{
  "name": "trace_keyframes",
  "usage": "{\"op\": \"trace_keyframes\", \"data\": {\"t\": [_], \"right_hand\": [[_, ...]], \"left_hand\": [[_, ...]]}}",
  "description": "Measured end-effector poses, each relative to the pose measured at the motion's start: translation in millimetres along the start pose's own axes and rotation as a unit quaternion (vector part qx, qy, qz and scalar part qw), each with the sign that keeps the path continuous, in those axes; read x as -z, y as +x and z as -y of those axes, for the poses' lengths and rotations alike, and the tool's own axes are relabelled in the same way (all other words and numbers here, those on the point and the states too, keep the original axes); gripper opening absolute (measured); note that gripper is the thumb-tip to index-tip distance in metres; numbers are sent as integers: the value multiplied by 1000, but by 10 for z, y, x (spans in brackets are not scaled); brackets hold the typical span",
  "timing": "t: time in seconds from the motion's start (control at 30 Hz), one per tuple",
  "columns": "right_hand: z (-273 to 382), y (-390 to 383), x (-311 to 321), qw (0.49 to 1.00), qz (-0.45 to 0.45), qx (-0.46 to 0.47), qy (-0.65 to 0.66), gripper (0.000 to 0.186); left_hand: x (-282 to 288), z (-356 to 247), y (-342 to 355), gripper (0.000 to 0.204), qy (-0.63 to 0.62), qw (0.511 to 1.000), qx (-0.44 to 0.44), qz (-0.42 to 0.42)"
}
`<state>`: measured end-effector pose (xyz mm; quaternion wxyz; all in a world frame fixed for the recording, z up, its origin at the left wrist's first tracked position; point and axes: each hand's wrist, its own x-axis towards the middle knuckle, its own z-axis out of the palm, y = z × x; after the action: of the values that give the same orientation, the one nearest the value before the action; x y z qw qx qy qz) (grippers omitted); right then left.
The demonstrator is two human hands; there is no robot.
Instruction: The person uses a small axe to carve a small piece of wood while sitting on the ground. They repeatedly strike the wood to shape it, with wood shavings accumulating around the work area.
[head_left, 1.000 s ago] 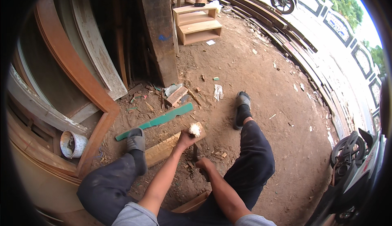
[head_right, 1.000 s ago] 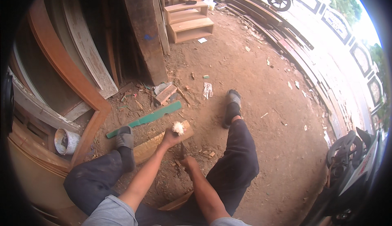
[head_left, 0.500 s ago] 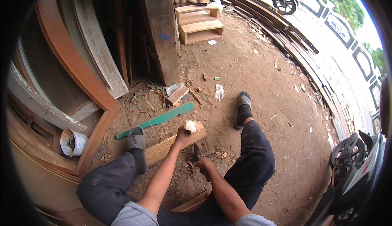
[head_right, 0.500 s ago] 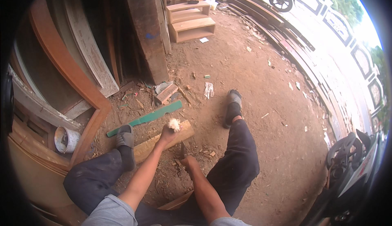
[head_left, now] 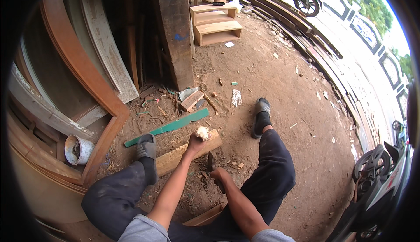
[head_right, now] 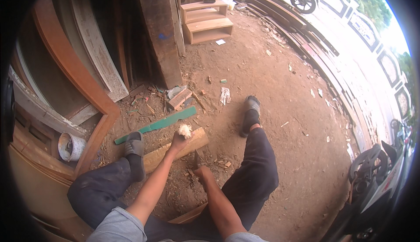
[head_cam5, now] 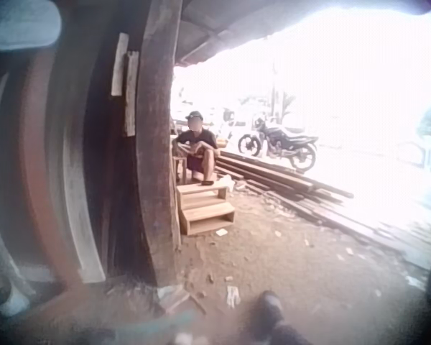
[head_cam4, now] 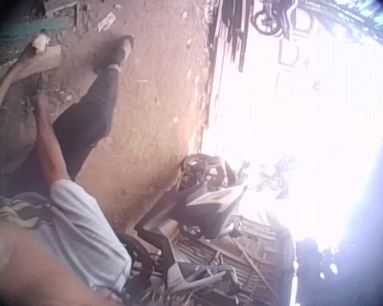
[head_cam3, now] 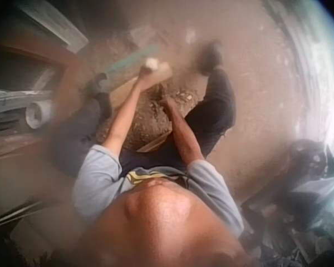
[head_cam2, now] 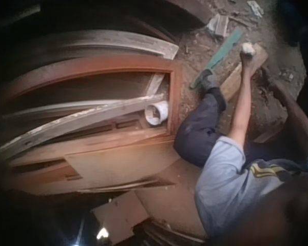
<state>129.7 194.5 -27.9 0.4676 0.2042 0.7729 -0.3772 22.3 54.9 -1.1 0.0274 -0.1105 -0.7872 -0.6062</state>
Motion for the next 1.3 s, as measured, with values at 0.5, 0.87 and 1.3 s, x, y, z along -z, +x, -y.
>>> {"op": "trace_keyframes", "data": {"t": [0.5,0.87,1.3], "right_hand": [[-102,160,-21,999,9,48,-10,37],[681,-1074,575,913,-139,226,311,26],[1032,-1646,438,935,-116,250,225,28]], "left_hand": [[15,-16,12,23,-10,1000,10,-5],[-24,180,115,18,-15,1000,7,4],[-69,344,18,20,32,999,21,15]]}}
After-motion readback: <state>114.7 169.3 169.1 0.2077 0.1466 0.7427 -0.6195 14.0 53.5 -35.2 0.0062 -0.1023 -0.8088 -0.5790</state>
